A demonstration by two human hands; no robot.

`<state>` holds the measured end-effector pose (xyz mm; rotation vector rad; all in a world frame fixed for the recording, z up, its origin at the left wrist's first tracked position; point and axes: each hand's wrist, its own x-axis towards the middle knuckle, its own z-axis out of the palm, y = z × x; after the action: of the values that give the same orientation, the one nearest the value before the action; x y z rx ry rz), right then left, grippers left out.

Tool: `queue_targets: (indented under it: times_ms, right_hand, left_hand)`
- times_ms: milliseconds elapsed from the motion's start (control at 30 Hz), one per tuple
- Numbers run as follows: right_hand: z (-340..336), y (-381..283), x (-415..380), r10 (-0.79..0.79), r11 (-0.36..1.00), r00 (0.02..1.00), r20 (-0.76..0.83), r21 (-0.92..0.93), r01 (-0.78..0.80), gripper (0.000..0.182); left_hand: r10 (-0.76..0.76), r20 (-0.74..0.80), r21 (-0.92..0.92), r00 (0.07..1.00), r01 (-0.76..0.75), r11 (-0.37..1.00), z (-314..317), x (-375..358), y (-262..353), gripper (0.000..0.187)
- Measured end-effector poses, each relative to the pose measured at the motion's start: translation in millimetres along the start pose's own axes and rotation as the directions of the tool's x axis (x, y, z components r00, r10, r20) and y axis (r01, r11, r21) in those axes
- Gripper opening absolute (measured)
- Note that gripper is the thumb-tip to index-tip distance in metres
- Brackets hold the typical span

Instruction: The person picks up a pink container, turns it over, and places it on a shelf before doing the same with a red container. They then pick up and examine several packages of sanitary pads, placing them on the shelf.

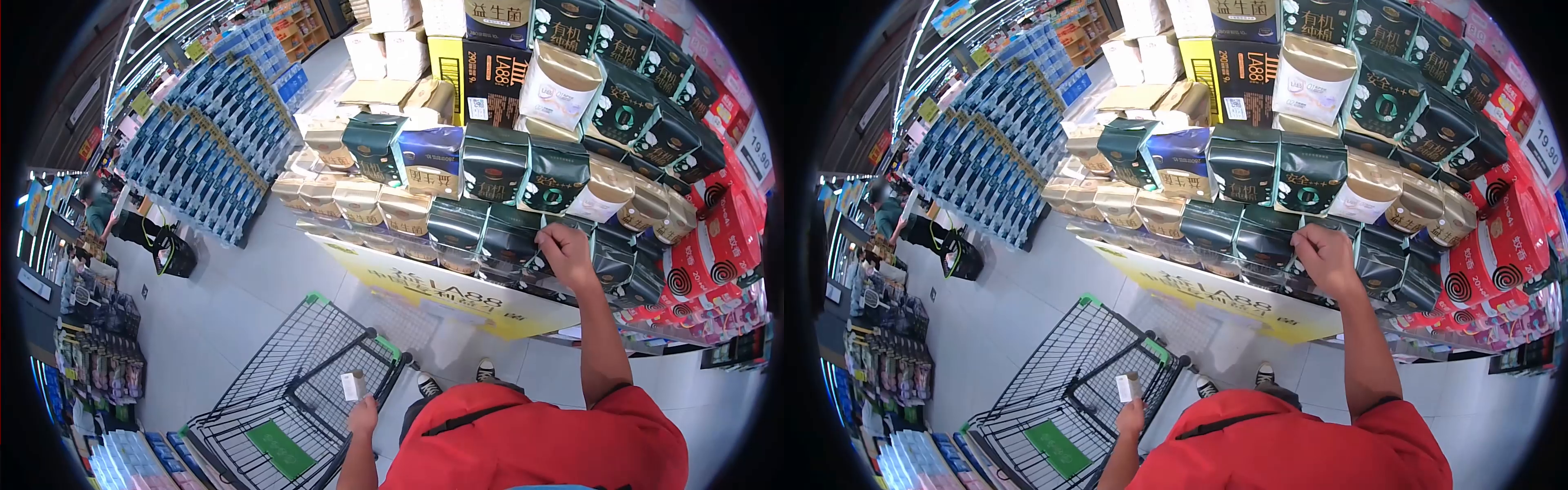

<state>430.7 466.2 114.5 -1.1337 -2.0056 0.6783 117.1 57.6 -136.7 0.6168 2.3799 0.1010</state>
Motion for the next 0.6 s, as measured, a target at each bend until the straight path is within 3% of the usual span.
queue_targets:
  times_ms: [167, 233, 333, 600]
  right_hand:
    - [-1.6, -5.0, -0.2, -0.006, 1.0, 1.0, 0.005, 0.015, 0.006, 0.012]
    - [-1.2, -4.5, -0.6, -0.014, 1.0, 1.0, -0.002, 0.016, 0.014, 0.012]
    - [1.7, 0.5, -1.0, -0.036, 0.999, 0.999, -0.024, 0.039, 0.037, 0.011]
    - [5.0, 6.9, -1.0, -0.081, 0.997, 0.995, -0.062, 0.009, 0.082, 0.011]
  left_hand:
    - [0.108, 0.068, -0.058, 0.992, -0.104, 0.993, -5.7, 4.2, -3.9, 0.069]
    - [0.147, 0.161, -0.171, 0.976, -0.119, 0.978, -2.6, 13.8, -9.7, 0.07]
    - [0.223, 0.133, -0.153, 0.966, -0.202, 0.967, 3.4, 20.5, -14.9, 0.068]
    - [0.19, 0.114, -0.12, 0.975, -0.177, 0.977, -6.5, 10.2, 2.8, 0.069]
